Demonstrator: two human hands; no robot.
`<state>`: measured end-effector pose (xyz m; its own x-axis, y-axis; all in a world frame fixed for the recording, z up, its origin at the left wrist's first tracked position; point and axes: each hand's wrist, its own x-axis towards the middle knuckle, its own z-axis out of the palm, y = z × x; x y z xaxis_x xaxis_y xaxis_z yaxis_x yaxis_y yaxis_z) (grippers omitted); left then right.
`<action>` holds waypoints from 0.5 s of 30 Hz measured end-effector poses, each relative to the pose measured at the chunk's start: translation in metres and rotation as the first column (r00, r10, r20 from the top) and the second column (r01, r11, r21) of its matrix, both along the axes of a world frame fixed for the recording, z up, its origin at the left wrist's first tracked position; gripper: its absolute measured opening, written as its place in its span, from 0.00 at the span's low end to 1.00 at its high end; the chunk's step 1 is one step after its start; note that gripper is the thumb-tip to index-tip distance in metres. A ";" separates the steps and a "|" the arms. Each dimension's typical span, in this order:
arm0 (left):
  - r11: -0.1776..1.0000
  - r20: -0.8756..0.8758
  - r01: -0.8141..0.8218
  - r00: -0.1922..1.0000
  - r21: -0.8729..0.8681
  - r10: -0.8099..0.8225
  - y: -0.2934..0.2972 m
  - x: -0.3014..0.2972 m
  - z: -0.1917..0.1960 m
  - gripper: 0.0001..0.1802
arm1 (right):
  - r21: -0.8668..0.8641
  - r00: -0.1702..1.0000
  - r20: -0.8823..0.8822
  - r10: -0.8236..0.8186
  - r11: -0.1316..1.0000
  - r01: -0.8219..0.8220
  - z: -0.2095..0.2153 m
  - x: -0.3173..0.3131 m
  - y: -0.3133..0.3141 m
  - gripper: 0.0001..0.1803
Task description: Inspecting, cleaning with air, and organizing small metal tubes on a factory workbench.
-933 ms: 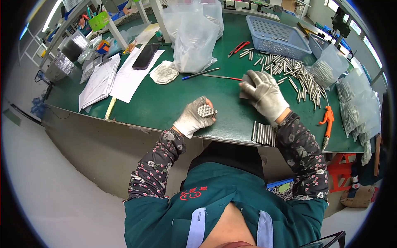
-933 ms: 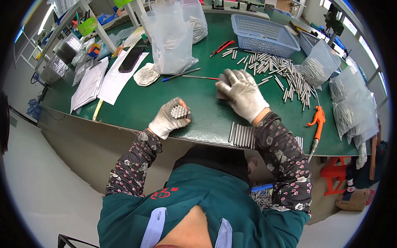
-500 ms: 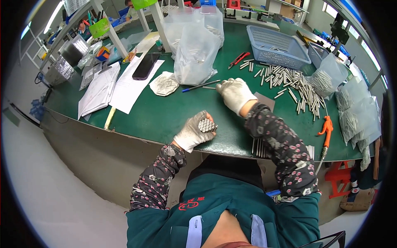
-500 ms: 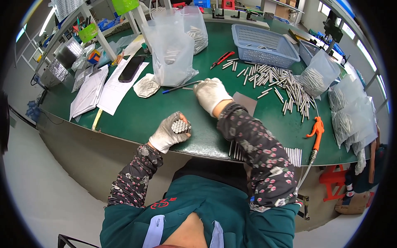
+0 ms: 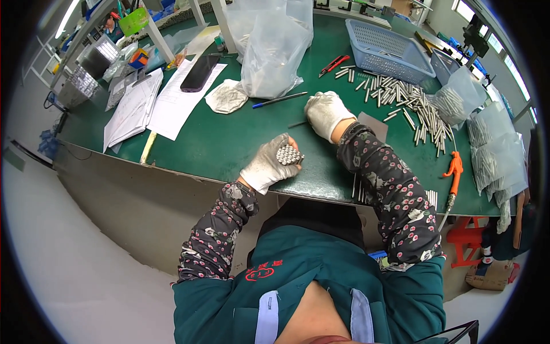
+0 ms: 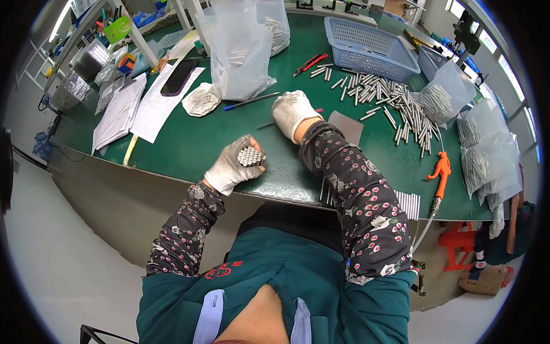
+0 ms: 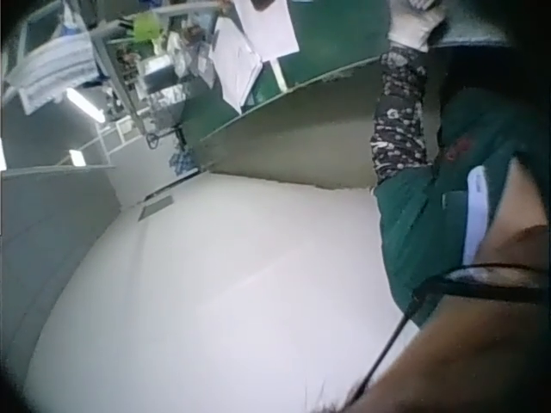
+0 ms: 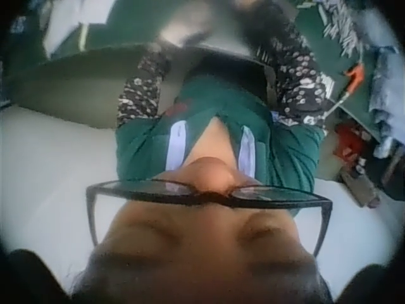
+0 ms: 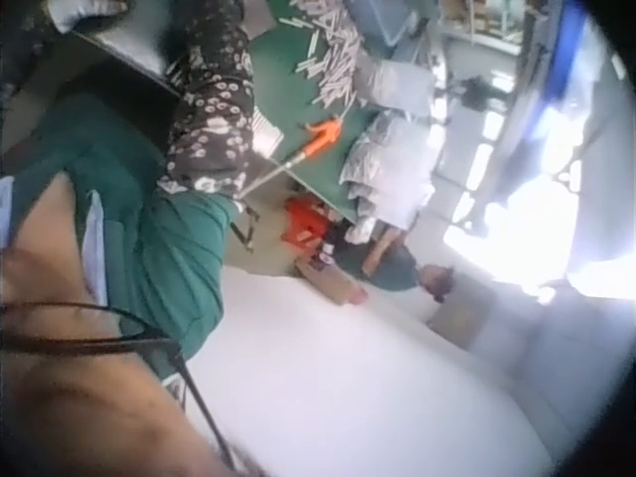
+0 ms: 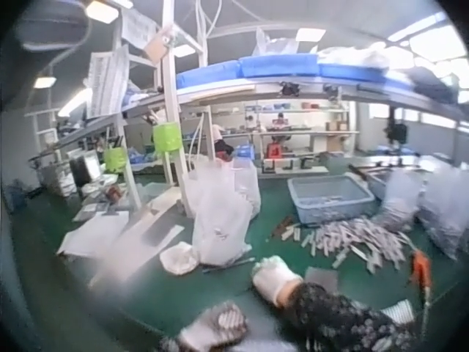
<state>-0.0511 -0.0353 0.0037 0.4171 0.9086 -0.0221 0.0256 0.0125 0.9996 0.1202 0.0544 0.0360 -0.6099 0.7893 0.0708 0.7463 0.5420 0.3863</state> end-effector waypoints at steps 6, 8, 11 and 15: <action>1.000 -0.017 0.006 1.000 0.009 -0.006 -0.001 0.000 -0.002 0.21 | -0.163 0.727 -0.687 0.010 0.972 -0.168 0.033 0.025 -0.035 0.11; 1.000 0.002 -0.002 1.000 0.018 0.002 -0.003 -0.001 -0.002 0.21 | -0.252 0.628 -0.777 -0.036 0.932 -0.259 0.040 0.033 -0.047 0.11; 1.000 0.032 -0.021 0.999 -0.018 0.022 -0.004 0.000 0.003 0.21 | -0.432 0.747 -0.648 -0.152 0.880 -0.196 0.055 0.042 -0.073 0.13; 1.000 -0.060 -0.007 0.998 0.015 0.008 -0.001 0.000 0.002 0.21 | -0.373 0.822 -0.567 -0.061 0.908 -0.190 0.043 0.048 -0.079 0.17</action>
